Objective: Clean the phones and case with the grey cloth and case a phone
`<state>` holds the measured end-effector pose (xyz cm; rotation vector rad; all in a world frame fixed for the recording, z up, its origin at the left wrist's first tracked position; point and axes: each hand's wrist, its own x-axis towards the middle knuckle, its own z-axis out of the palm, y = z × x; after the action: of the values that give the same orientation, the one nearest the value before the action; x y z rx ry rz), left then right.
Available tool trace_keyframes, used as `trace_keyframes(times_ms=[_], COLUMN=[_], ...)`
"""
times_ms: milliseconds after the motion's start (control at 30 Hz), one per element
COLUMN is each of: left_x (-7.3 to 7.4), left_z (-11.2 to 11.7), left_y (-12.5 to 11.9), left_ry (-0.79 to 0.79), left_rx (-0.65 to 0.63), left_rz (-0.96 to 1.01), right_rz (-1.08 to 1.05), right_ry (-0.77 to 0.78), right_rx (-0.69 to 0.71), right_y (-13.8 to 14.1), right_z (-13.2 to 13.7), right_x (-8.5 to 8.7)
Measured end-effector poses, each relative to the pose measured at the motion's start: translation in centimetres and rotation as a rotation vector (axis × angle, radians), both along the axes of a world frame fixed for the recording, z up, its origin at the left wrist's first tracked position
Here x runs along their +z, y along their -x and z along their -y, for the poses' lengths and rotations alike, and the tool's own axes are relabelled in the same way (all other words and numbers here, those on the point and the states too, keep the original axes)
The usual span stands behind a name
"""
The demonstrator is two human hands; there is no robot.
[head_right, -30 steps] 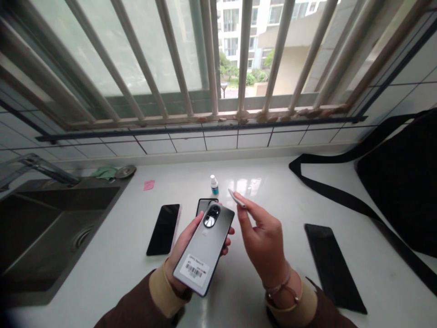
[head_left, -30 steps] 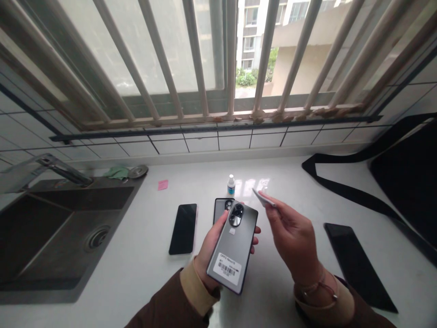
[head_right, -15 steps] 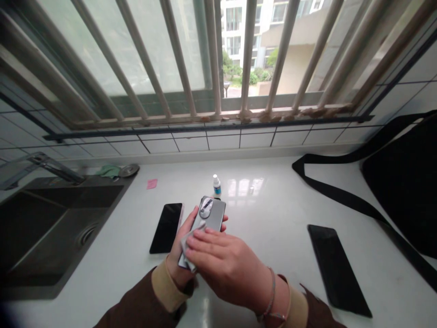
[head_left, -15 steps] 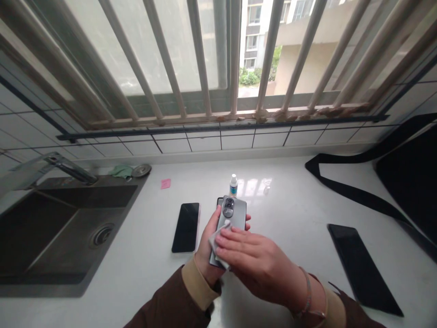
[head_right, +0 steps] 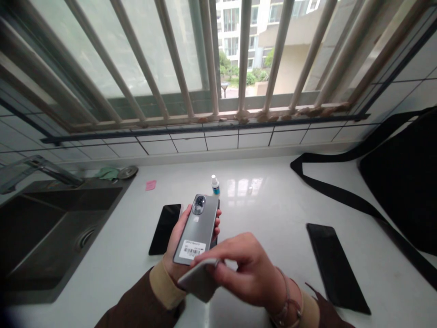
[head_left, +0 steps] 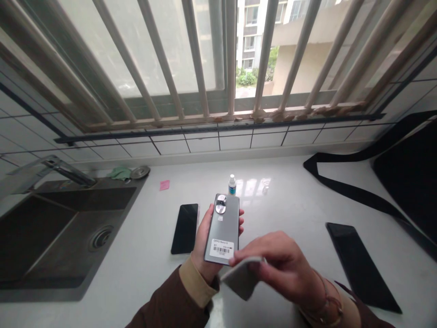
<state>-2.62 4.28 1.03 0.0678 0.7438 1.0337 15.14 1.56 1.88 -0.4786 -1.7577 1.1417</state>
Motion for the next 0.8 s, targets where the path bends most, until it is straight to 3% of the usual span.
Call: trace_keyframes(times_ms=[67, 133, 167, 233, 367, 467, 633, 800], left_x=[0.0, -0.2, -0.3, -0.6, -1.3, -1.6, -1.6, -0.8], left_z=[0.2, 0.4, 0.4, 0.5, 0.2, -0.1, -0.6, -1.1], left_y=[0.0, -0.1, -0.2, -0.3, -0.5, -0.3, 0.4, 0.9], left_ry=[-0.011, -0.022, -0.027, -0.037, -0.008, 0.008, 0.025, -0.038], left_rx=[-0.042, -0.060, -0.064, -0.070, -0.038, -0.033, 0.183, 0.272], left_rz=[0.034, 0.035, 0.027, 0.024, 0.123, 0.169, 0.069, -0.056], right_rz=[-0.062, -0.042, 0.009, 0.154, 0.363, 0.400, 0.339, 0.139], right_ry=[0.163, 0.196, 0.155, -0.018, -0.434, -0.582, -0.611, -0.478], right_rx=[-0.348, -0.651, -0.740, -0.787, -0.521, -0.297, -0.119, -0.013], right_y=[-0.8, -1.5, -1.7, -1.8, -0.8, 0.1, 0.7, 0.8], right_z=[-0.6, -1.1, -1.3, -1.5, -1.2, -0.9, -0.4, 0.3], right_x=[-0.8, -1.4, -1.5, -1.6, -1.4, -1.4, -1.0, -0.5])
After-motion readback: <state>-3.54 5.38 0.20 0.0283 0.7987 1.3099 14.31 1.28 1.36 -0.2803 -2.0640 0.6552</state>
